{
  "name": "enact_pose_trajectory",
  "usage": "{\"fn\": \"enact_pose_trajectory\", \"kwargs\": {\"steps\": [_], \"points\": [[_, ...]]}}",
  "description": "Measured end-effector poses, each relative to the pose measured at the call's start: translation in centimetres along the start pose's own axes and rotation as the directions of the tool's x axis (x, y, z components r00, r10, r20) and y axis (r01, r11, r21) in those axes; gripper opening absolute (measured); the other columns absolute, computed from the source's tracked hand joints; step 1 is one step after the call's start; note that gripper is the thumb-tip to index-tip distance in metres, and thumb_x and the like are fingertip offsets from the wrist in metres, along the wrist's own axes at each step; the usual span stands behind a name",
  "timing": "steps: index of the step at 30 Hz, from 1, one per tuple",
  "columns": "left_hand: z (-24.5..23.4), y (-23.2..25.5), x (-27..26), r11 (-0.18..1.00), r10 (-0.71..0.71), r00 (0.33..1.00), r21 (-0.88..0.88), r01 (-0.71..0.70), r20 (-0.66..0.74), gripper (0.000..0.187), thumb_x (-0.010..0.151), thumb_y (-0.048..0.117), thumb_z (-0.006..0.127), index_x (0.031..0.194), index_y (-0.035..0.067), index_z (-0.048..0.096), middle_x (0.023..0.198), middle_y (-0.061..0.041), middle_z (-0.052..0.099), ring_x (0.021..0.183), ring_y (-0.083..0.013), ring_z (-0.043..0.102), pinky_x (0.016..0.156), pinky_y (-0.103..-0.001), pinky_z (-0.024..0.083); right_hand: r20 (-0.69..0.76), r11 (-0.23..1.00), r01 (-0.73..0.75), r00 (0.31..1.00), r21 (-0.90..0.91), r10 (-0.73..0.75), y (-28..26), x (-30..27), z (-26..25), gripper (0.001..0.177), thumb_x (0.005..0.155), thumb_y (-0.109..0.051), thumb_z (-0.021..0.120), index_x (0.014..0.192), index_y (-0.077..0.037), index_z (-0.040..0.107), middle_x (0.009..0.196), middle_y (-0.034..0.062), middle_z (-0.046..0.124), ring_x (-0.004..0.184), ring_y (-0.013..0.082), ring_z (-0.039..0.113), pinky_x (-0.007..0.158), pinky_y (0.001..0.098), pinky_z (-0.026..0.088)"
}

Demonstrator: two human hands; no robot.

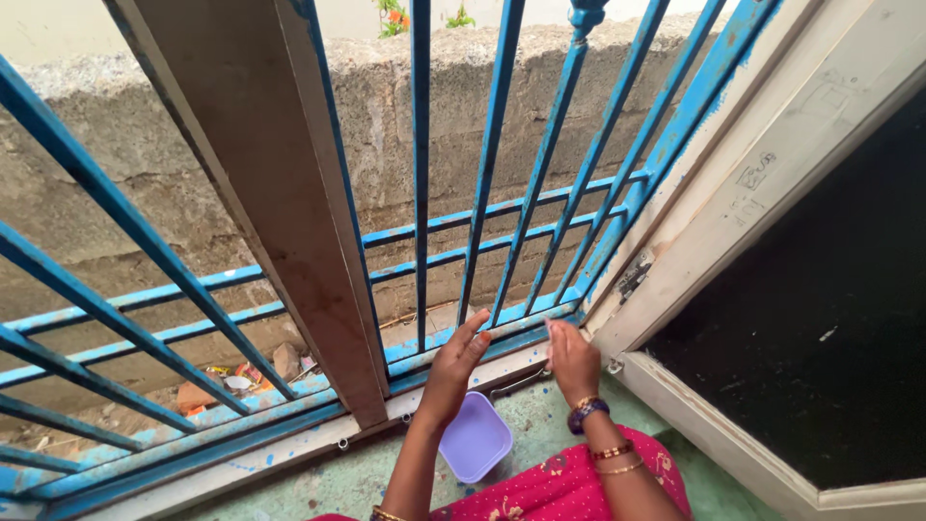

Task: The person sits on the floor and wipes a blue metal window grill with a pink cloth. They repeatedly rub the vertical bars and decorative elements, occasionally dipping the cloth into a small purple container placed nearby.

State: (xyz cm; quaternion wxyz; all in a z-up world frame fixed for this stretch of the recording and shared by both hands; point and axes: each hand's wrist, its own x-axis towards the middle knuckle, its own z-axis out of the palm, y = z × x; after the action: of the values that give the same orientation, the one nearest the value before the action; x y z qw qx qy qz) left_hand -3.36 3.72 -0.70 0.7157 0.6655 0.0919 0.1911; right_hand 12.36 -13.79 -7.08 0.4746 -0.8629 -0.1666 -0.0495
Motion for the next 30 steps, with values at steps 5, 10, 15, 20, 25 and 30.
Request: {"fn": "enact_pose_trajectory", "kwargs": {"steps": [5,10,15,20,25,30], "points": [[0.6,-0.3,0.2,0.999,0.023,1.000,-0.024,-0.023,0.008,0.064,0.097,0.046,0.057,0.147,0.006,0.053,0.158,-0.013,0.048,0.145,-0.0243,0.046,0.115,-0.036,0.039,-0.234,0.936,0.290,0.913,-0.199,-0.333,2.7,2.5,2.8,0.022,0.098,-0.025,0.061,0.099,-0.008,0.074,0.095,0.0184,0.065,0.084,0.0364,0.066,0.074,0.0443,0.053],[0.3,-1.7,1.0,0.999,0.027,1.000,-0.032,-0.027,-0.006,0.060,0.098,0.043,0.058,0.144,0.005,0.055,0.153,-0.014,0.054,0.141,-0.0239,0.051,0.113,-0.035,0.041,-0.154,0.931,0.306,0.928,-0.200,-0.338,2.7,2.3,5.4,0.020,0.101,-0.024,0.062,0.097,-0.006,0.071,0.101,0.0168,0.065,0.088,0.0368,0.066,0.077,0.0456,0.053],[0.9,-3.0,2.0,0.998,0.061,0.998,0.011,-0.061,-0.025,0.058,0.098,0.041,0.059,0.141,0.003,0.059,0.152,-0.015,0.056,0.140,-0.0233,0.053,0.113,-0.034,0.041,-0.004,0.898,0.419,0.906,-0.132,-0.423,1.6,1.5,5.5,0.019,0.095,-0.019,0.062,0.101,-0.006,0.074,0.096,0.0167,0.065,0.085,0.0365,0.067,0.073,0.0464,0.054],[0.9,-2.4,1.3,0.998,0.028,0.999,0.053,-0.027,-0.023,0.058,0.097,0.041,0.060,0.142,0.005,0.057,0.150,-0.013,0.056,0.136,-0.0236,0.055,0.110,-0.035,0.043,-0.099,0.925,0.302,0.938,-0.233,-0.331,4.4,5.2,4.1,0.017,0.097,-0.015,0.058,0.094,-0.005,0.071,0.096,0.0165,0.064,0.085,0.0366,0.066,0.076,0.0473,0.053],[0.9,-2.6,1.8,0.997,0.064,0.997,0.056,-0.062,-0.048,0.059,0.097,0.041,0.060,0.142,0.005,0.058,0.150,-0.014,0.056,0.139,-0.0237,0.053,0.112,-0.035,0.041,0.064,0.854,0.440,0.895,-0.277,-0.441,3.6,3.9,6.2,0.021,0.105,-0.018,0.057,0.090,-0.005,0.063,0.091,0.0167,0.058,0.084,0.0381,0.062,0.077,0.0496,0.051],[2.1,-3.2,2.0,0.998,0.048,0.999,0.047,-0.047,-0.020,0.060,0.094,0.041,0.063,0.142,0.005,0.058,0.149,-0.015,0.057,0.139,-0.0249,0.053,0.113,-0.037,0.040,0.233,0.904,0.427,0.877,0.030,-0.421,1.2,0.6,6.8,0.018,0.092,-0.013,0.056,0.102,-0.008,0.069,0.099,0.0170,0.062,0.086,0.0398,0.066,0.070,0.0490,0.053]]}}
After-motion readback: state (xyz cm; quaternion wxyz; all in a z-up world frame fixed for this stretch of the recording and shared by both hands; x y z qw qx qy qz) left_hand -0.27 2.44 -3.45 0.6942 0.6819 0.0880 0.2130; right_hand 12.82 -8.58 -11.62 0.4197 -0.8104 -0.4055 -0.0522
